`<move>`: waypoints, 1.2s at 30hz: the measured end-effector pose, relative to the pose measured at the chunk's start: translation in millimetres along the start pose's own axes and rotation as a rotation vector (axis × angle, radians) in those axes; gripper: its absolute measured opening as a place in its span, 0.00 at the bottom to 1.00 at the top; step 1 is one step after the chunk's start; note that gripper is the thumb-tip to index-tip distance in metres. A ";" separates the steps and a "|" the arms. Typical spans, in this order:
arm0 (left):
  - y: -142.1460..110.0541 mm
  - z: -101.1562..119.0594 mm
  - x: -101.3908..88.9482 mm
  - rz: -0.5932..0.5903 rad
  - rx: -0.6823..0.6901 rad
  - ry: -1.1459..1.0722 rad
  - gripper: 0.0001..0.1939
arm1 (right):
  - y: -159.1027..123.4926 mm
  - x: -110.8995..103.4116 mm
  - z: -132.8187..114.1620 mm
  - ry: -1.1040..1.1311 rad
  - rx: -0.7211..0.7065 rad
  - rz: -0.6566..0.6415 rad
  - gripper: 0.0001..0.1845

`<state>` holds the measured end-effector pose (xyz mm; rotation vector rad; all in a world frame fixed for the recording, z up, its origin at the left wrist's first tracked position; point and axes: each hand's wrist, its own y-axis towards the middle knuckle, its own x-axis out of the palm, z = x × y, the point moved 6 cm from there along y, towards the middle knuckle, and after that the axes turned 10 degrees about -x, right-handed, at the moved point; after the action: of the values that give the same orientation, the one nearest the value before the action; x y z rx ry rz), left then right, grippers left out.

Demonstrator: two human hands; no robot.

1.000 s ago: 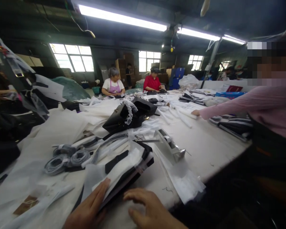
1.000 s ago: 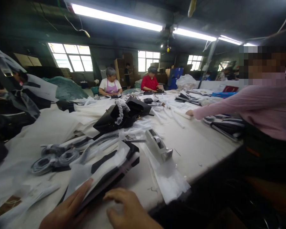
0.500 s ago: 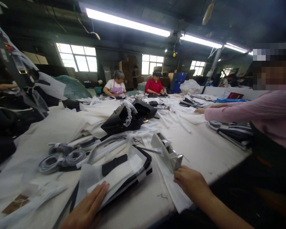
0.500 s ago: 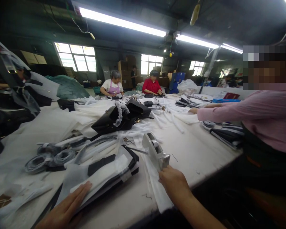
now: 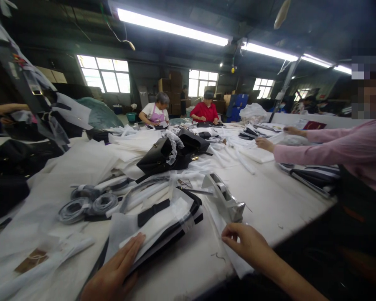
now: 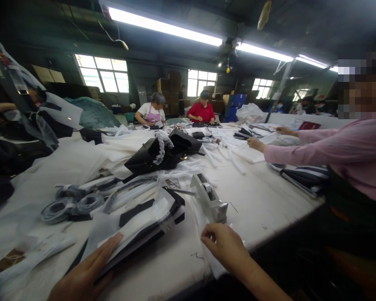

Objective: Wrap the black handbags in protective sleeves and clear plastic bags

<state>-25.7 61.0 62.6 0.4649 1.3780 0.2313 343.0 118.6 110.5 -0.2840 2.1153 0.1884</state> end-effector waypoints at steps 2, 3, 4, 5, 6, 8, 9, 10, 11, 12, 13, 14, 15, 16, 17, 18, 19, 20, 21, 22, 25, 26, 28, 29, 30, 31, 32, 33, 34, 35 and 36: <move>0.4 0.3 -0.6 -0.002 -0.012 0.003 0.44 | 1.1 2.0 -0.4 0.061 0.008 0.005 0.06; 0.4 0.3 -1.0 -0.004 -0.021 0.006 0.44 | 2.1 4.0 -0.4 0.097 0.010 0.005 0.07; 0.4 0.3 -1.6 -0.005 -0.027 0.006 0.44 | 3.4 6.4 -0.3 0.137 0.010 0.000 0.08; 0.4 0.3 -2.1 -0.007 -0.031 0.004 0.44 | 4.9 8.7 0.0 0.179 0.010 -0.009 0.10; 0.3 0.4 -2.6 -0.010 -0.030 0.000 0.45 | 6.5 10.6 0.5 0.222 0.009 -0.021 0.11; 0.0 0.3 -3.0 -0.022 -0.026 -0.007 0.45 | 9.8 11.0 1.8 0.293 0.007 -0.044 0.14; 0.0 -0.4 -3.1 -0.024 -0.034 -0.010 0.45 | 11.2 9.2 2.5 0.313 0.008 -0.048 0.16; -0.1 -1.3 -3.2 -0.024 -0.048 -0.015 0.45 | 12.4 5.9 3.3 0.319 0.010 -0.041 0.16; -0.2 -1.9 -3.1 -0.024 -0.056 -0.022 0.45 | 13.1 1.7 3.9 0.312 0.012 -0.024 0.17; -0.5 -2.1 -2.8 -0.024 -0.059 -0.030 0.45 | 13.0 -2.8 4.3 0.291 0.014 0.006 0.17; -0.8 -2.5 -2.3 -0.023 -0.062 -0.033 0.45 | 12.1 -7.0 4.7 0.256 0.016 0.047 0.17; -1.1 -2.9 -1.6 -0.022 -0.065 -0.033 0.44 | 10.1 -10.0 5.2 0.212 0.019 0.094 0.17; -1.4 -3.3 -0.6 -0.024 -0.064 -0.029 0.44 | 7.0 -11.1 6.1 0.164 0.024 0.139 0.17; -1.7 -3.7 0.3 -0.023 -0.060 -0.023 0.44 | 3.2 -9.7 8.1 0.119 0.033 0.176 0.16; -1.9 -4.2 1.0 -0.018 -0.055 -0.018 0.44 | -1.0 -6.5 10.8 0.076 0.036 0.209 0.17; -2.1 -4.7 1.6 -0.011 -0.048 -0.014 0.44 | -5.2 -2.5 13.8 0.037 0.021 0.245 0.19; -2.3 -4.9 2.2 -0.008 -0.034 -0.013 0.43 | -9.2 1.7 17.3 0.002 -0.009 0.285 0.22; -2.5 -5.2 2.7 -0.007 -0.025 -0.012 0.43 | -13.0 5.3 21.4 -0.027 -0.045 0.326 0.24; -2.6 -5.9 2.9 -0.004 -0.024 -0.009 0.43 | -16.5 7.7 26.0 -0.052 -0.079 0.367 0.26; -2.6 -6.7 2.8 -0.003 -0.029 -0.004 0.43 | -19.4 8.6 31.0 -0.070 -0.105 0.402 0.26; -2.5 -6.8 1.0 -0.008 -0.032 0.009 0.43 | -24.5 3.0 42.9 -0.092 -0.108 0.435 0.18; -2.3 -6.2 0.1 -0.010 -0.029 0.010 0.43 | -25.5 -1.4 42.8 -0.098 -0.109 0.439 0.15; -1.6 -5.1 -1.6 -0.013 -0.026 0.004 0.44 | -27.0 -10.8 35.4 -0.109 -0.121 0.453 0.11; -1.2 -4.9 -2.7 -0.006 -0.032 -0.004 0.43 | -27.4 -14.1 28.4 -0.108 -0.132 0.460 0.12; -0.7 -5.0 -3.6 0.000 -0.040 -0.013 0.43 | -27.5 -15.6 19.3 -0.099 -0.151 0.468 0.12; -0.3 -5.1 -4.5 0.010 -0.049 -0.026 0.43 | -27.1 -14.9 8.3 -0.082 -0.179 0.471 0.12; 0.0 -5.0 -5.1 0.014 -0.054 -0.039 0.43 | -26.2 -11.7 -4.1 -0.062 -0.213 0.467 0.12; 0.3 -5.2 -5.6 0.018 -0.063 -0.052 0.43 | -25.0 -6.2 -17.8 -0.049 -0.254 0.459 0.11; 0.7 -5.5 -5.9 0.015 -0.077 -0.064 0.42 | -23.6 1.3 -32.1 -0.045 -0.299 0.445 0.11; 1.1 -6.3 -6.1 0.008 -0.098 -0.072 0.42 | -22.1 10.8 -46.5 -0.051 -0.349 0.424 0.11; 1.7 -7.3 -6.3 -0.002 -0.125 -0.079 0.42 | -20.5 21.9 -60.2 -0.063 -0.398 0.396 0.10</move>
<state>-33.8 61.2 68.1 0.3650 1.2786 0.2932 288.5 81.3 123.3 -0.0847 2.0403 0.8446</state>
